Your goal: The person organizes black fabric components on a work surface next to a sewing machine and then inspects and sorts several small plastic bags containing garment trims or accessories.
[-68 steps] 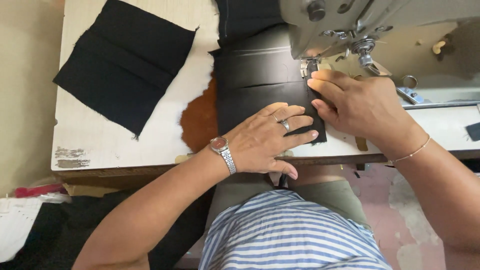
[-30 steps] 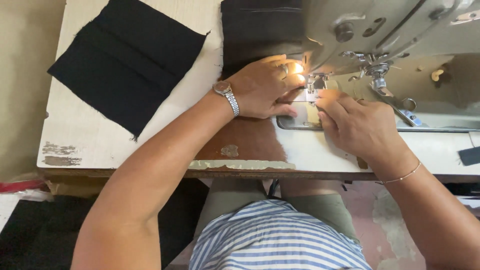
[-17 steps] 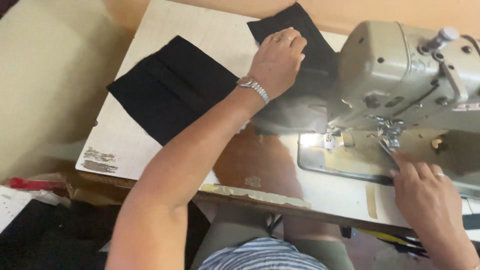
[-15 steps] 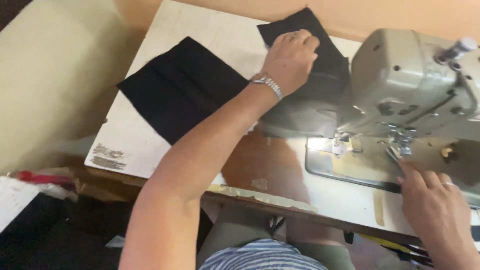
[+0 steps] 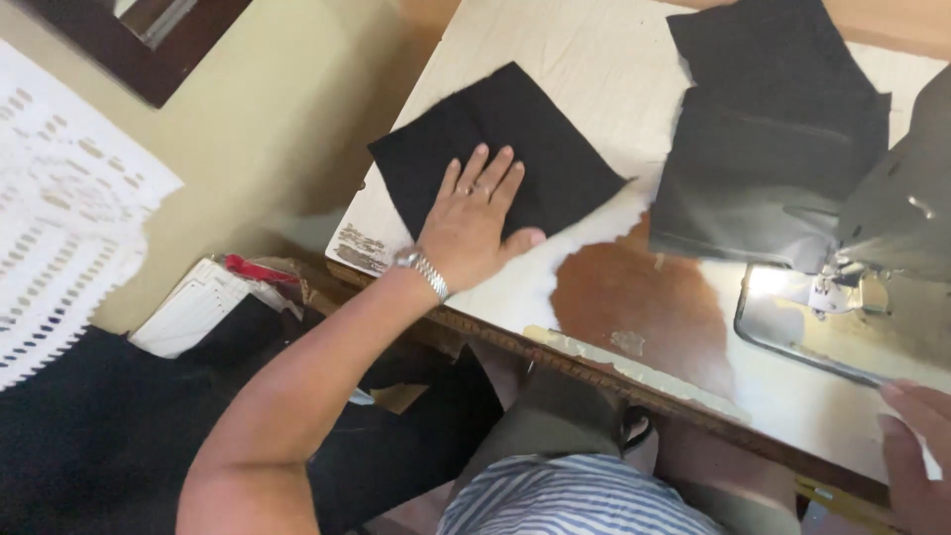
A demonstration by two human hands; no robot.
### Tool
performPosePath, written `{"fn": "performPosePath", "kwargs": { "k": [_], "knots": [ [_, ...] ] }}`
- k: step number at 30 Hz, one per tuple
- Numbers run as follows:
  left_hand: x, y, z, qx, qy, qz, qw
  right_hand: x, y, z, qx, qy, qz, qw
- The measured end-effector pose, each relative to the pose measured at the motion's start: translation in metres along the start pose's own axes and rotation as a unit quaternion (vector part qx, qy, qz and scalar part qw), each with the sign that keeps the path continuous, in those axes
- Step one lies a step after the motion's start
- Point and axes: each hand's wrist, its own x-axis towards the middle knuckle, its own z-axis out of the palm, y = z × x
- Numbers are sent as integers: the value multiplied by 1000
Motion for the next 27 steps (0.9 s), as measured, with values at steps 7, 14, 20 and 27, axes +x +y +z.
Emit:
{"fn": "performPosePath", "kwargs": {
  "k": [7, 14, 20, 27],
  "knots": [
    [-86, 71, -8, -13, 21, 115, 993, -7, -159, 7, -204, 34, -388, 898],
    [-107, 29, -50, -118, 220, 160, 955, -18, -169, 11, -166, 17, -436, 885],
    [-136, 45, -58, -258, 315, 135, 903, -1, -257, 66, -211, 8, -542, 814],
    [-178, 109, -30, -108, 553, 206, 800, 53, -298, 130, -136, 56, -523, 839]
  ]
}}
